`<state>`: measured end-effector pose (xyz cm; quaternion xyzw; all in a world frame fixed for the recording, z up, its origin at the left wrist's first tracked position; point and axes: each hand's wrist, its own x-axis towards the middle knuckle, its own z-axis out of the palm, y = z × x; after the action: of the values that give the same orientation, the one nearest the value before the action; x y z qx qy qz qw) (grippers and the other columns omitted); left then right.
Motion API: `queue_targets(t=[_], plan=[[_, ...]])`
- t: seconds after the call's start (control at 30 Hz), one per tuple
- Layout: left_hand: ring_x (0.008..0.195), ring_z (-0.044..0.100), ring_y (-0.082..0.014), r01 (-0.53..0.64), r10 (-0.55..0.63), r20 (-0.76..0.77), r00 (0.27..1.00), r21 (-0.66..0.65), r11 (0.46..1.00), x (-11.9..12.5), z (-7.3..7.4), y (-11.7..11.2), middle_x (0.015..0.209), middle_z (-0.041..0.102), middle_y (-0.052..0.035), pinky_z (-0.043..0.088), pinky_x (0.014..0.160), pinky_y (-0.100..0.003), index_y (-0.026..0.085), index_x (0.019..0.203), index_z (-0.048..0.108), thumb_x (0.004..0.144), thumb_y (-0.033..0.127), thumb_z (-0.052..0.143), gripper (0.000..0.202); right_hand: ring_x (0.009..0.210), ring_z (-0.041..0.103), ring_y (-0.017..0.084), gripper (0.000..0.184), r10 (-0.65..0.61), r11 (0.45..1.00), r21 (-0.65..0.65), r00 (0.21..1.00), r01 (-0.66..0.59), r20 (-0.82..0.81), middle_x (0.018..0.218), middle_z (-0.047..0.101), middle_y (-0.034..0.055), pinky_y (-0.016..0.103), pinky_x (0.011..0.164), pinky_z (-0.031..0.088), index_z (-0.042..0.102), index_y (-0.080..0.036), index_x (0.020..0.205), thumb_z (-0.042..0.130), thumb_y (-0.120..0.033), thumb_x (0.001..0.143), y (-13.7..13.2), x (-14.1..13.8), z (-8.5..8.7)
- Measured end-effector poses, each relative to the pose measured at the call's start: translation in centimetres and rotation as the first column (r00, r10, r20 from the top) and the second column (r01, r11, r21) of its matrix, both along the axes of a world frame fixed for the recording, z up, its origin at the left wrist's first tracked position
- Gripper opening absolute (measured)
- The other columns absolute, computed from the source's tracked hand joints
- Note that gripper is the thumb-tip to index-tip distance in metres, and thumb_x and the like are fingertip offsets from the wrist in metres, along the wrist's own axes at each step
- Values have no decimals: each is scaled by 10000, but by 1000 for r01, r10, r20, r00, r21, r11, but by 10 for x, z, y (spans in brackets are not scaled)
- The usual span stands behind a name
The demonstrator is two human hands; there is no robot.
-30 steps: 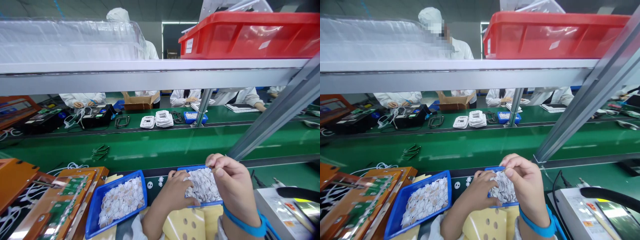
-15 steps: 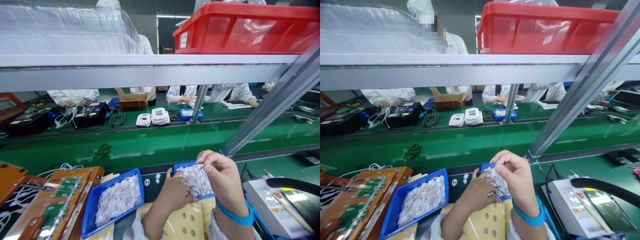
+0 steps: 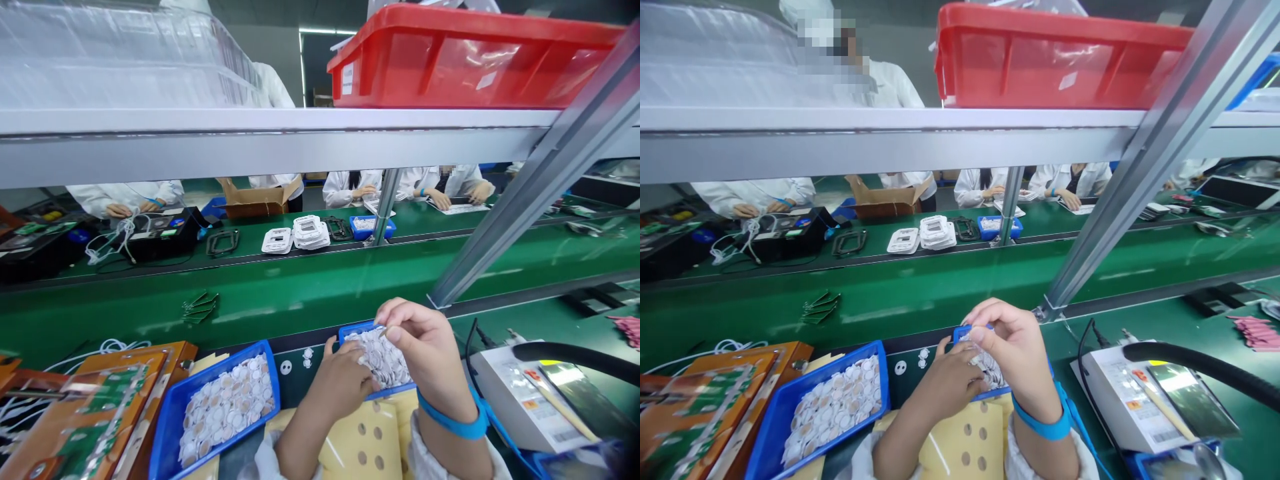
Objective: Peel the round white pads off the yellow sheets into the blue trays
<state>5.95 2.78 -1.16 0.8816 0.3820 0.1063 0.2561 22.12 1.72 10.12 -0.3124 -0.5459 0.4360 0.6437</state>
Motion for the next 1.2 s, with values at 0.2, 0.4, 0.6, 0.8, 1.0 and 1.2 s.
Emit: queue_targets(t=[0.2, 0.4, 0.6, 0.8, 1.0, 1.2], plan=[[1182, 625, -311, -23, 23, 10, 1000, -4, 1000, 3, -2, 0, 1025, 781, -69, 242, 1188, -698, 244, 920, 803, 1025, 355, 637, 225, 835, 711, 197, 136, -18, 1000, -9, 1000, 18, 3, 863, 772, 42, 293, 753, 573, 810, -254, 814, 907, -338, 859, 0, -3, 5], [1099, 681, -289, -84, 86, 79, 993, -18, 996, 6, 2, 6, 1008, 811, -57, 321, 1138, -591, 236, 917, 801, 985, 162, 606, 220, 841, 706, 206, 138, -27, 999, -32, 1000, 27, 8, 876, 767, 52, 303, 744, 574, 806, -253, 815, 900, -341, 865, -3, 1, 4], [940, 753, -244, -192, 206, 250, 946, -83, 978, 2, 12, 10, 1041, 826, -39, 524, 876, -360, 257, 1112, 798, 938, 122, 663, 258, 822, 703, 192, 143, 19, 997, -79, 998, -14, 60, 889, 761, 47, 281, 726, 577, 803, -254, 808, 889, -347, 875, -2, 1, 6], [931, 767, -211, -256, 296, 539, 788, -150, 955, -32, 32, 16, 1054, 805, -97, 605, 806, -282, 177, 972, 809, 970, 182, 665, 144, 776, 699, 195, 186, 53, 993, -110, 993, -41, 102, 861, 764, 60, 277, 671, 561, 803, -237, 770, 908, -371, 847, -1, -2, 10], [948, 774, -208, -276, 359, 832, 422, -259, 925, -65, 58, 11, 1042, 789, -113, 638, 790, -268, 185, 915, 818, 945, 246, 747, 99, 781, 690, 210, 254, 75, 987, -151, 983, -50, 166, 885, 768, 80, 326, 728, 574, 789, -219, 730, 899, -418, 844, -1, -10, 12], [806, 766, -174, -309, 447, 839, 311, -355, 882, -75, 75, -2, 1277, 719, -165, 640, 678, -257, 162, 991, 799, 913, 348, 822, 202, 829, 691, 215, 220, 153, 978, -171, 970, -120, 191, 948, 759, 72, 341, 777, 574, 793, -235, 758, 883, -407, 862, 0, -20, 8]])
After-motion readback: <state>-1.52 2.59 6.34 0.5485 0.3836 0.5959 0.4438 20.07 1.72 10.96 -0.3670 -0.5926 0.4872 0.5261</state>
